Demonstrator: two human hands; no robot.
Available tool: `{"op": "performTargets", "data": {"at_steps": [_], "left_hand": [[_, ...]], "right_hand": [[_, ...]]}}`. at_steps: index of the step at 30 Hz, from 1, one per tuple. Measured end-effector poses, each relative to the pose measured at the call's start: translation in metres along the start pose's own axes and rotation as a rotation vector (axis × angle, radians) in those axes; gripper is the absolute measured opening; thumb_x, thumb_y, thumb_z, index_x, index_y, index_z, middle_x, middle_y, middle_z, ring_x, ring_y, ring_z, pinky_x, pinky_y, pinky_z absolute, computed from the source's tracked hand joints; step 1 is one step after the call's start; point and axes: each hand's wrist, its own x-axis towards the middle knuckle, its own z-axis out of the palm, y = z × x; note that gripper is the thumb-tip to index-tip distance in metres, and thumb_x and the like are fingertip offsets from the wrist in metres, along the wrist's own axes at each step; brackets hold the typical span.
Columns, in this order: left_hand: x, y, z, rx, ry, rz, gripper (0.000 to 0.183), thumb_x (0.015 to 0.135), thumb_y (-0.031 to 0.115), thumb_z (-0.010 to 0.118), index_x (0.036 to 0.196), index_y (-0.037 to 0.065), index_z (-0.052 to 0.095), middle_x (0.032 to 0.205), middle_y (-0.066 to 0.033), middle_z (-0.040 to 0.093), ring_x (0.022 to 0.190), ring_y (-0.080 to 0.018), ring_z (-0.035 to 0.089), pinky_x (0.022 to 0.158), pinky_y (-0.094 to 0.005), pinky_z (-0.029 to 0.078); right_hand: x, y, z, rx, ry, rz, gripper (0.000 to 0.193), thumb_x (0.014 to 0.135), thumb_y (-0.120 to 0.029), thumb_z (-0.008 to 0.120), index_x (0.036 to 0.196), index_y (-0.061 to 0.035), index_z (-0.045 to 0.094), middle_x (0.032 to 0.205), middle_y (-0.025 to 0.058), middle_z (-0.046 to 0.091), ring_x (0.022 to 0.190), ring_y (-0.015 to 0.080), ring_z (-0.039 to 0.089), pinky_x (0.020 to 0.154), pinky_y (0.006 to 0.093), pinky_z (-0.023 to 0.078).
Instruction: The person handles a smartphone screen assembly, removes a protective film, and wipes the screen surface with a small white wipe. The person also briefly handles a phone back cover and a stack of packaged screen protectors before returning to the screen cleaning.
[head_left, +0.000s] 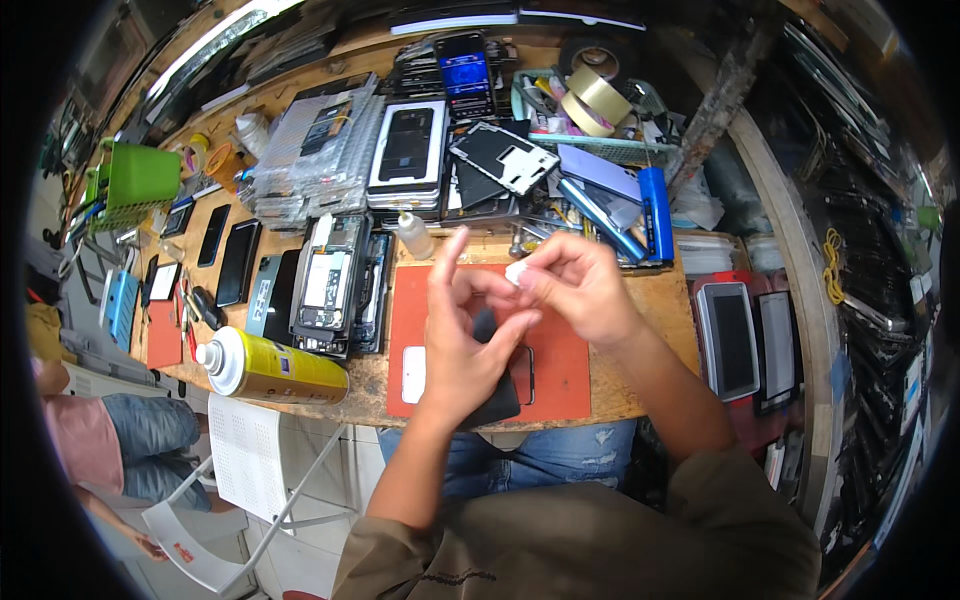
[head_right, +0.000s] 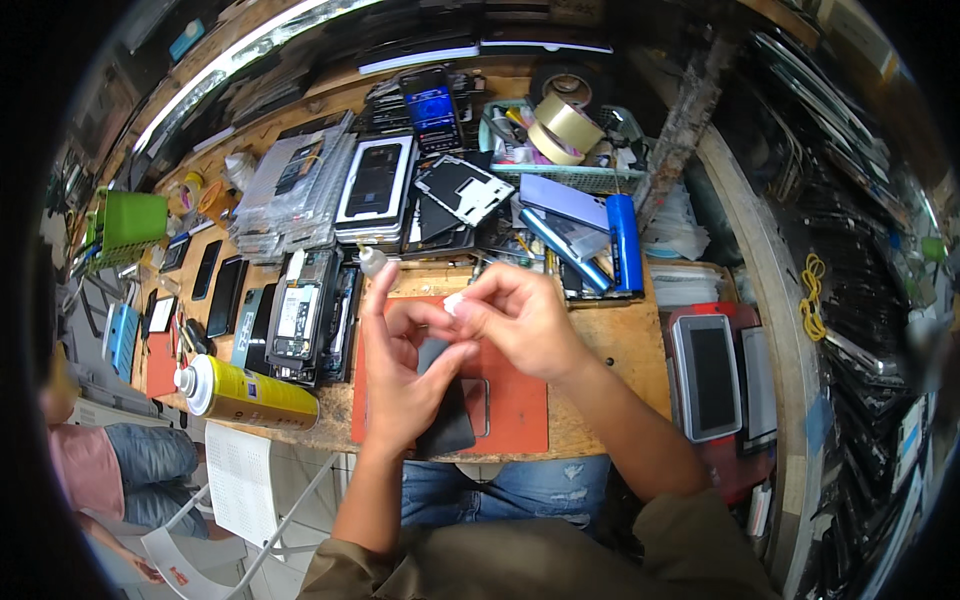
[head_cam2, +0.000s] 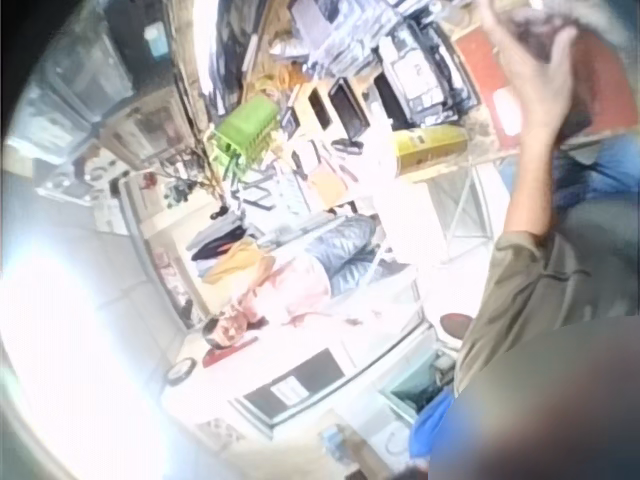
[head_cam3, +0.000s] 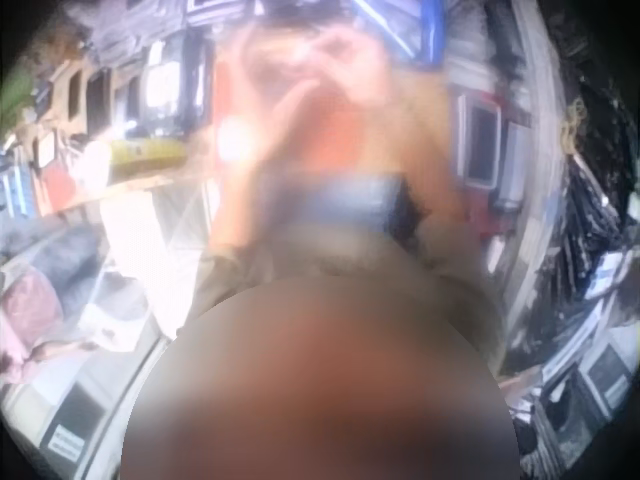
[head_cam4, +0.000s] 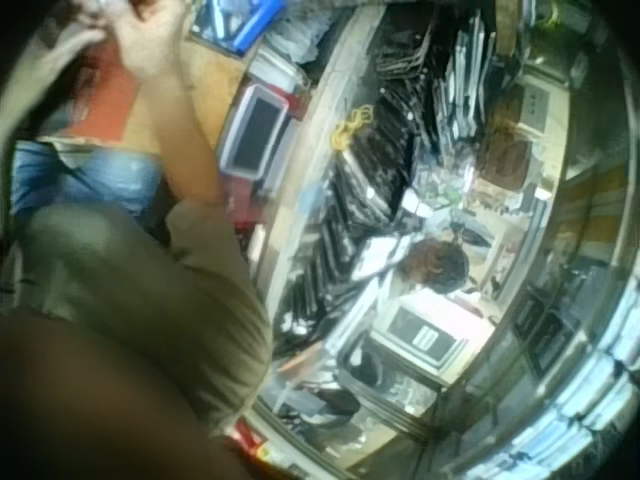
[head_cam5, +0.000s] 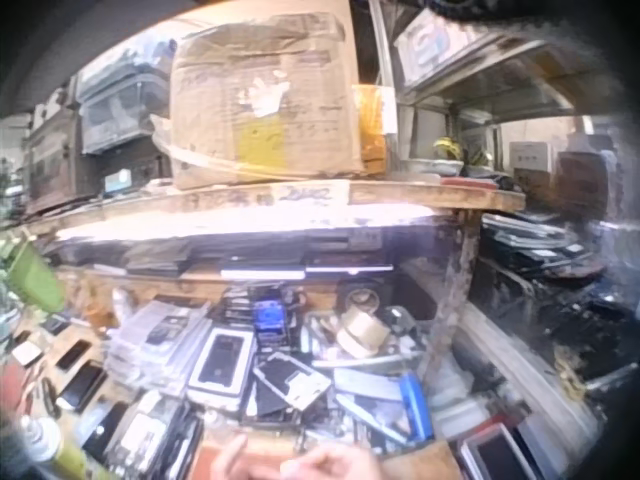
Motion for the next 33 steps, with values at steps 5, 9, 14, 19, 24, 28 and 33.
{"op": "performTargets", "data": {"at_steps": [5, 9, 14, 19, 24, 28, 33], "left_hand": [[-0.028, 0.011, -0.073, 0.396, 0.321, -0.016, 0.027, 0.095, -0.002, 0.067, 0.123, 0.000, 0.064, 0.095, -0.0059, 0.061, 0.084, -0.0147, 0.061, 0.077, -0.0284, 0.051], [-0.058, 0.010, -0.086, 0.723, 0.259, 0.009, 0.014, 0.095, 0.001, 0.066, 0.108, -0.002, 0.067, 0.092, -0.0123, 0.063, 0.075, -0.0223, 0.062, 0.069, -0.0329, 0.050], [-0.058, 0.009, -0.064, 0.975, 0.125, -0.113, 0.053, 0.091, 0.027, 0.075, 0.132, -0.002, 0.058, 0.109, -0.0178, 0.066, 0.105, -0.0369, 0.061, 0.092, -0.0484, 0.046], [-0.042, 0.003, -0.050, 0.973, 0.042, -0.183, 0.084, 0.083, 0.028, 0.085, 0.150, -0.001, 0.043, 0.103, -0.0154, 0.066, 0.100, -0.0346, 0.061, 0.093, -0.0476, 0.043], [-0.041, -0.009, -0.046, 0.635, 0.112, -0.259, 0.085, 0.085, 0.010, 0.083, 0.155, -0.001, 0.036, 0.093, -0.0082, 0.064, 0.083, -0.0204, 0.060, 0.081, -0.0359, 0.049], [-0.044, -0.001, -0.050, -0.070, 0.165, -0.428, 0.069, 0.092, 0.007, 0.078, 0.151, -0.002, 0.044, 0.089, -0.0022, 0.062, 0.079, -0.0118, 0.055, 0.073, -0.0290, 0.047], [-0.050, 0.016, -0.061, -0.057, 0.119, -0.297, 0.011, 0.095, 0.008, 0.074, 0.097, -0.003, 0.075, 0.090, -0.0038, 0.057, 0.083, -0.0124, 0.053, 0.076, -0.0282, 0.045]], "right_hand": [[0.043, -0.025, -0.029, -0.315, 0.168, -0.147, 0.019, 0.101, -0.002, 0.064, 0.119, 0.0043, 0.063, 0.099, 0.0077, 0.071, 0.089, 0.0133, 0.070, 0.084, 0.0280, 0.058], [0.115, -0.040, -0.044, -0.931, 0.141, -0.373, 0.020, 0.099, -0.003, 0.064, 0.117, 0.0013, 0.069, 0.107, 0.0122, 0.074, 0.092, 0.0204, 0.071, 0.087, 0.0341, 0.056], [0.198, -0.040, -0.038, -1.513, -0.082, -0.571, 0.022, 0.092, -0.005, 0.067, 0.114, -0.0026, 0.071, 0.106, 0.0171, 0.071, 0.106, 0.0376, 0.066, 0.094, 0.0468, 0.052], [0.236, -0.036, -0.044, -2.028, -0.254, -0.430, 0.052, 0.082, 0.002, 0.067, 0.132, -0.0118, 0.069, 0.117, 0.0116, 0.071, 0.115, 0.0327, 0.064, 0.100, 0.0456, 0.052], [0.245, -0.042, -0.052, -2.103, -0.256, -0.447, 0.055, 0.085, -0.001, 0.064, 0.138, -0.0150, 0.066, 0.120, 0.0107, 0.069, 0.121, 0.0309, 0.060, 0.106, 0.0466, 0.048], [0.247, -0.052, -0.052, -2.159, -0.216, -0.373, 0.065, 0.086, 0.000, 0.062, 0.148, -0.0171, 0.058, 0.123, 0.0108, 0.068, 0.125, 0.0315, 0.059, 0.107, 0.0482, 0.047], [0.249, -0.056, -0.051, -2.139, -0.120, -0.454, 0.071, 0.084, 0.003, 0.061, 0.151, -0.0169, 0.054, 0.119, 0.0112, 0.068, 0.121, 0.0305, 0.061, 0.105, 0.0499, 0.047]]}}
